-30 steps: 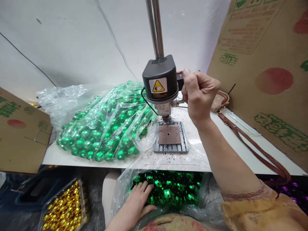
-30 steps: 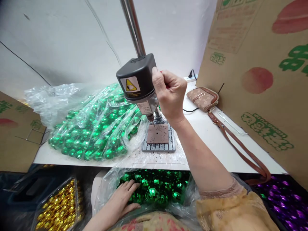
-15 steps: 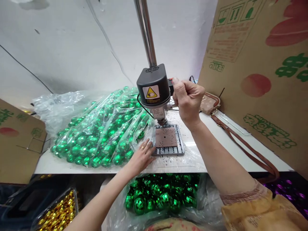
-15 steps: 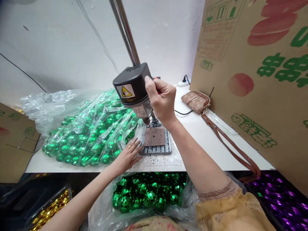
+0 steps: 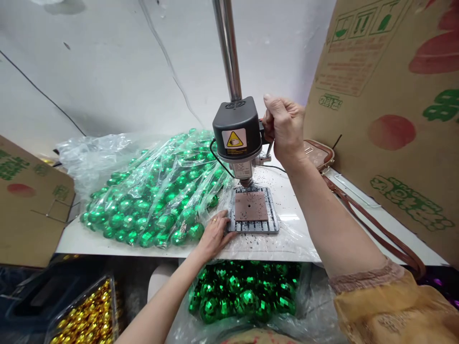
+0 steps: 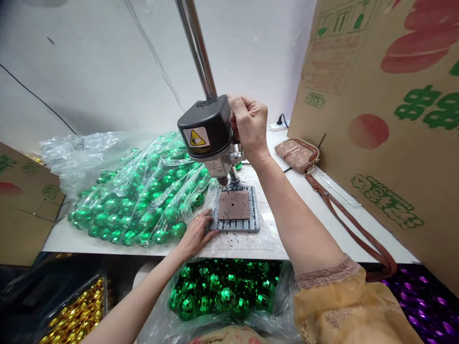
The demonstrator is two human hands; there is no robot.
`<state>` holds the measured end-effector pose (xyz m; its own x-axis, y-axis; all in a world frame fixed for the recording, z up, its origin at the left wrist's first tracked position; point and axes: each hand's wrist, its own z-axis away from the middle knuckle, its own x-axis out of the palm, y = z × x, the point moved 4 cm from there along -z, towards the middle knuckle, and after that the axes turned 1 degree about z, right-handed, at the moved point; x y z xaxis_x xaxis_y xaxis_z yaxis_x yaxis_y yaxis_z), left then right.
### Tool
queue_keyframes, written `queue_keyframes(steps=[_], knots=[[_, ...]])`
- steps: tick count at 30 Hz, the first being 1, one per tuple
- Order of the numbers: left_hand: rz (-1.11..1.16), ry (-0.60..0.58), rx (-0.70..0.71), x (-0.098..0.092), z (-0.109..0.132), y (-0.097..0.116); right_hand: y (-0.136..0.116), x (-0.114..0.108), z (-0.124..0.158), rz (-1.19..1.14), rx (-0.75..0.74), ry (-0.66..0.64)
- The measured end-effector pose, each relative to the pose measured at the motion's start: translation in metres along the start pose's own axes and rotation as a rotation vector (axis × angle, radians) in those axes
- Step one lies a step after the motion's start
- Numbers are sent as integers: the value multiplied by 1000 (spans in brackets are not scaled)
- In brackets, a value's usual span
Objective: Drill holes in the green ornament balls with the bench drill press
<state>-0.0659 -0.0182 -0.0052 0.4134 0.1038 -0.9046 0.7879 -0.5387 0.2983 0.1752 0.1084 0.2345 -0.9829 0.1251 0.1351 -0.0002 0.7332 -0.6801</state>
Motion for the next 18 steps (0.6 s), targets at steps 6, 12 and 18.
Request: queue_keyframes(steps=[6, 12, 18], knots=[[44, 33, -24, -1, 1, 0, 7, 2, -5, -51, -67, 15], [51, 54, -33, 0, 2, -2, -1, -10, -1, -11, -37, -8], [56, 45, -54, 3, 3, -4, 15, -61, 81, 686, -319, -36]])
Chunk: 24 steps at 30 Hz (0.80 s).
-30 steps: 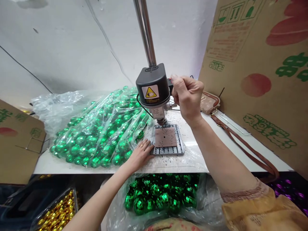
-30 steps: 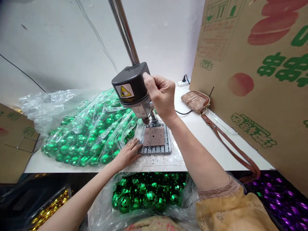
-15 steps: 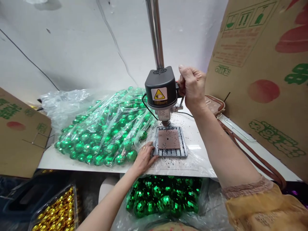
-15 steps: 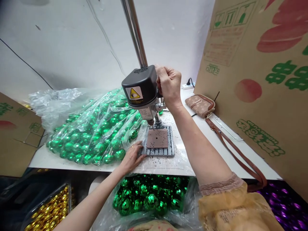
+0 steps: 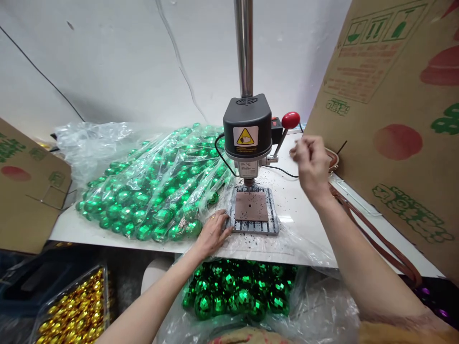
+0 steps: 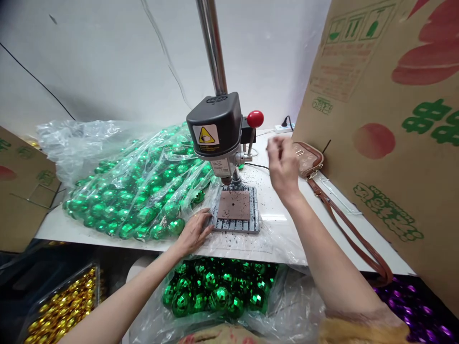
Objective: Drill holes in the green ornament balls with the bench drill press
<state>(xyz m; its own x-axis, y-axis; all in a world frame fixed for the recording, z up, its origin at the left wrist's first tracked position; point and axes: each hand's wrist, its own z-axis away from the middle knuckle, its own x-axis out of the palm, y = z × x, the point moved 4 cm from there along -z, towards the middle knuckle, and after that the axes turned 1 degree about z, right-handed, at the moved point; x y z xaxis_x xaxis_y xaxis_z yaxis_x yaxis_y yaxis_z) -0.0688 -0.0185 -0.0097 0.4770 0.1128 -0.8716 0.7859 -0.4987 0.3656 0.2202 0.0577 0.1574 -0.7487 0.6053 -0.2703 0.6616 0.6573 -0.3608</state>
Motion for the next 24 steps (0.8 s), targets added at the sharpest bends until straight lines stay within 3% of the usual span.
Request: queue_keyframes(steps=[4, 7, 13, 18, 22, 24], knots=[[4, 1, -5, 1, 0, 0, -17, 4, 98, 149, -375, -434], [3, 16, -2, 1, -1, -1, -11, 10, 140, 255, -541, -675], [-34, 36, -1, 2, 0, -1, 44, 35, 138, 538, -490, -795], [-51, 33, -4, 2, 0, 0, 51, 55, 137, 567, -559, -877], [-47, 32, -12, 1, 0, 1, 59, 59, 124, 662, -478, -831], [-40, 38, -17, 1, 0, 1, 57, 61, 123, 657, -516, -844]])
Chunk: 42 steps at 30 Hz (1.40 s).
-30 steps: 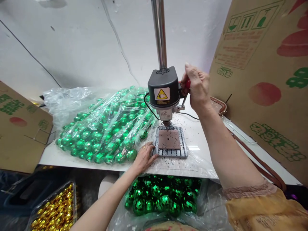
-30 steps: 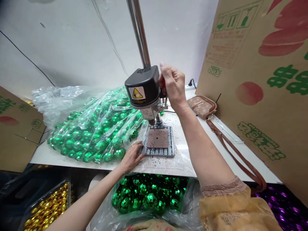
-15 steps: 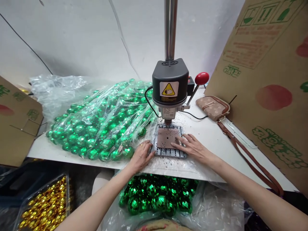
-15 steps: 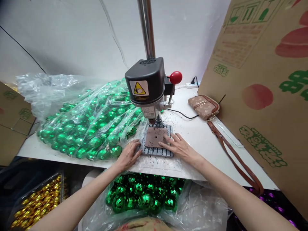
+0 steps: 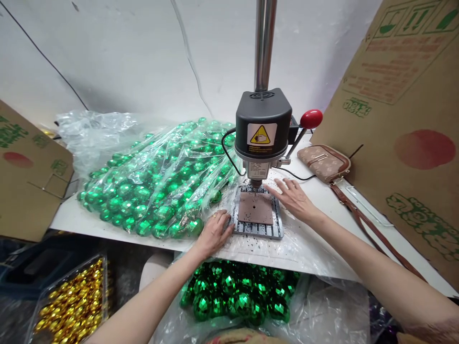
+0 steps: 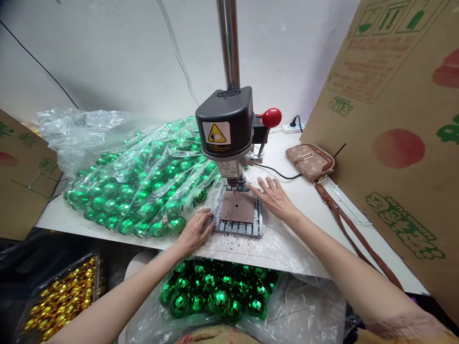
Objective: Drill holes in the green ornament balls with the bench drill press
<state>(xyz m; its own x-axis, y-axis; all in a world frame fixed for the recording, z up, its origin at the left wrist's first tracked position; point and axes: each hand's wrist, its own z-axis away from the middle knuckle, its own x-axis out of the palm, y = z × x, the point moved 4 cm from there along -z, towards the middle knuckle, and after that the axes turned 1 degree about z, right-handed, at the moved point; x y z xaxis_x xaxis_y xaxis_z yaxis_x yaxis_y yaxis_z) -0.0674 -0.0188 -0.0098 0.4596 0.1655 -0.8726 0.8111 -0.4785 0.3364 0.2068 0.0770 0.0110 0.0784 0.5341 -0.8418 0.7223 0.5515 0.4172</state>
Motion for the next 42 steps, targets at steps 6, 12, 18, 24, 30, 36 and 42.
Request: queue_keyframes(steps=[6, 12, 18, 24, 30, 36, 42], knots=[[22, 16, -3, 0, -1, 0, -11, 7, -12, 36, -130, -14], [6, 12, -3, 1, 0, -2, -8, 4, -20, 44, -154, -11], [9, 19, -6, 0, -1, -1, -9, -1, -23, 76, -80, -25], [6, 19, -1, -1, -1, -1, -12, -1, -32, 43, -137, -43], [10, 31, -2, 0, -1, -1, -24, -12, -36, -8, -53, -80], [9, 29, -12, -1, -1, -1, -12, -23, -28, -143, 108, -131], [17, 27, -19, 0, -1, 0, -18, -45, 23, -485, 337, -214]])
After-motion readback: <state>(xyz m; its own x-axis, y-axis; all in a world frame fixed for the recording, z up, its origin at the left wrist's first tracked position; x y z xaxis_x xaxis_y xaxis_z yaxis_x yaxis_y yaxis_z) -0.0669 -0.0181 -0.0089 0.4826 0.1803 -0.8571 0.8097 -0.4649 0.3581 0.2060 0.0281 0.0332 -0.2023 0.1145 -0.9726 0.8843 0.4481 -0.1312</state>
